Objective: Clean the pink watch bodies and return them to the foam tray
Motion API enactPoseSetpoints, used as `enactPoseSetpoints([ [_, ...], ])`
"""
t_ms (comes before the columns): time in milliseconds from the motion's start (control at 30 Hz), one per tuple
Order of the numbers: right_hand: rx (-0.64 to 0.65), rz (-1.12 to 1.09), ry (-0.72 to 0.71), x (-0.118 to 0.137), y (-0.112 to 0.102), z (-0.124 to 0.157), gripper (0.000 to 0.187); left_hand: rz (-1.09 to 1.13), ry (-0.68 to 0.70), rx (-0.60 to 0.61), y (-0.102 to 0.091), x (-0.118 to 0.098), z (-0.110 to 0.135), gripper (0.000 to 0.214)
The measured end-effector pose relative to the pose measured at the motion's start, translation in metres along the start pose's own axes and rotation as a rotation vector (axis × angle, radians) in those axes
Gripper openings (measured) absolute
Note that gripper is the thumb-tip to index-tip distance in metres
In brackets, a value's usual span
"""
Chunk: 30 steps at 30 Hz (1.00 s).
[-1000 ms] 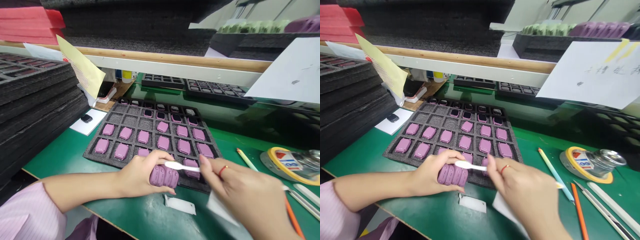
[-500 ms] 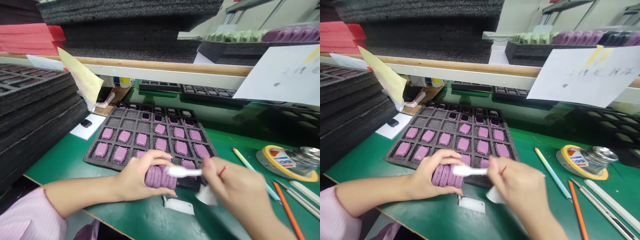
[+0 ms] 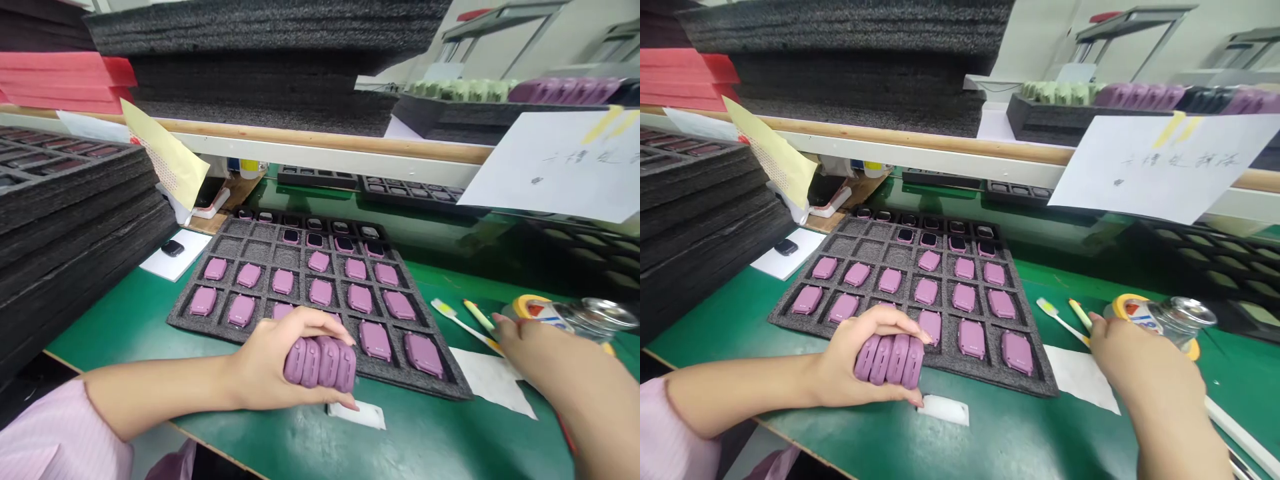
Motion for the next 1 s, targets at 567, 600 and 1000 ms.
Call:
enactPoseSetpoints([
  [567, 1.127, -0.867, 0.126, 0.113, 0.078, 0.132, 0.107, -0.088, -0.030, 0.156, 0.009, -0.003, -0.001, 0.052],
  [600, 1.091, -0.859, 0.103, 0.115, 0.078, 0.132, 0.111, -0.112, 0.034, 0.166, 0.010, -0.004, -0.001, 0.052],
  [1000, 0.429, -0.720, -0.254, 0.140, 0.052, 0.140, 0.099, -0.204, 0.285, 0.201, 0.014, 0.000, 0.007, 0.077],
])
Point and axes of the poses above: each hand's wrist, its own z-axis away from the middle knuckle, its own y-axis out of the palm, x = y × z, the point moved 4 cm from there along -z, towards the middle knuckle, and after that the axes turned 15 degrees about y, right-handed, at the moved point
